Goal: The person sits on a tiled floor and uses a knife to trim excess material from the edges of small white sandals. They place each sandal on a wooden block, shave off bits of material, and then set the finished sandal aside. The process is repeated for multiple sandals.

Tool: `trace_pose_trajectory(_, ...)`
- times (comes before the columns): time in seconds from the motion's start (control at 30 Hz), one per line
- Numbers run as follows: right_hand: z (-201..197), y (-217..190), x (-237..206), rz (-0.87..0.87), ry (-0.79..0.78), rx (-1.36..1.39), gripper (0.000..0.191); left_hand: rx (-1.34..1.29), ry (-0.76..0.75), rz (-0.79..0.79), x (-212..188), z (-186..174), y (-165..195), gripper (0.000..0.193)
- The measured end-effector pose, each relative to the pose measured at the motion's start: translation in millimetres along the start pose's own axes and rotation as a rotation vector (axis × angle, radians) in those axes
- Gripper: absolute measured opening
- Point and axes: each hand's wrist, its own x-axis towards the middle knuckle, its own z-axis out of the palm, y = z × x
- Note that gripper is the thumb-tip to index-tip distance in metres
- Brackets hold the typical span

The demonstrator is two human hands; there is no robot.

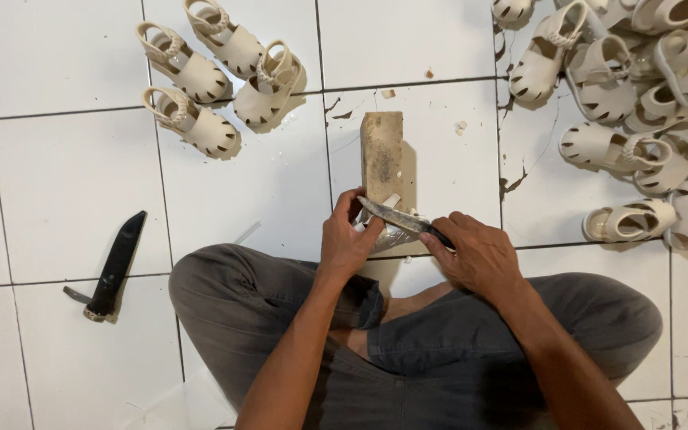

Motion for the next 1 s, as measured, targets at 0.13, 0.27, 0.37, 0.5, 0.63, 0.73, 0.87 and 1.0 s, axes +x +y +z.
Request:
trace_pose_trajectory(0.13,-1,0,-3,0.041,-0.006,-0.014,0.028,0.044,-0.027,-0.061,5,-1,0,0.062)
trace_pose_trajectory(0.27,2,2,2,0.028,-0.001,-0.034,0.028,0.047,-0.044,-0.039,8,-2,-1,0.064)
trace_pose_trajectory(0.37,4,4,5,0.019,0.0,-0.013,0.028,0.003,-0.054,-0.044,9,-1,-1,0.066)
trace_pose_trajectory(0.5,4,5,-1,0.021,0.025,-0.031,0.029,0.011,-0.041,-0.051,8,2,-2,0.064)
trace_pose_trajectory(0.63,8,4,-4,0.015,0.065,-0.028,0.029,0.0,-0.044,-0.03,10,1,-3,0.063)
trace_pose_trajectory(0.73,9,4,-3,0.019,0.063,-0.032,0.029,-0.015,-0.039,-0.04,10,1,-4,0.063)
trace_pose_trajectory(0.87,7,6,-5,0.04,0.044,-0.047,0.03,-0.023,-0.039,0.012,11,2,-5,0.062)
trace_pose_trajectory(1.0,9,6,-1,0.06,0.018,-0.065,0.032,-0.003,-0.042,-0.02,12,1,-6,0.062)
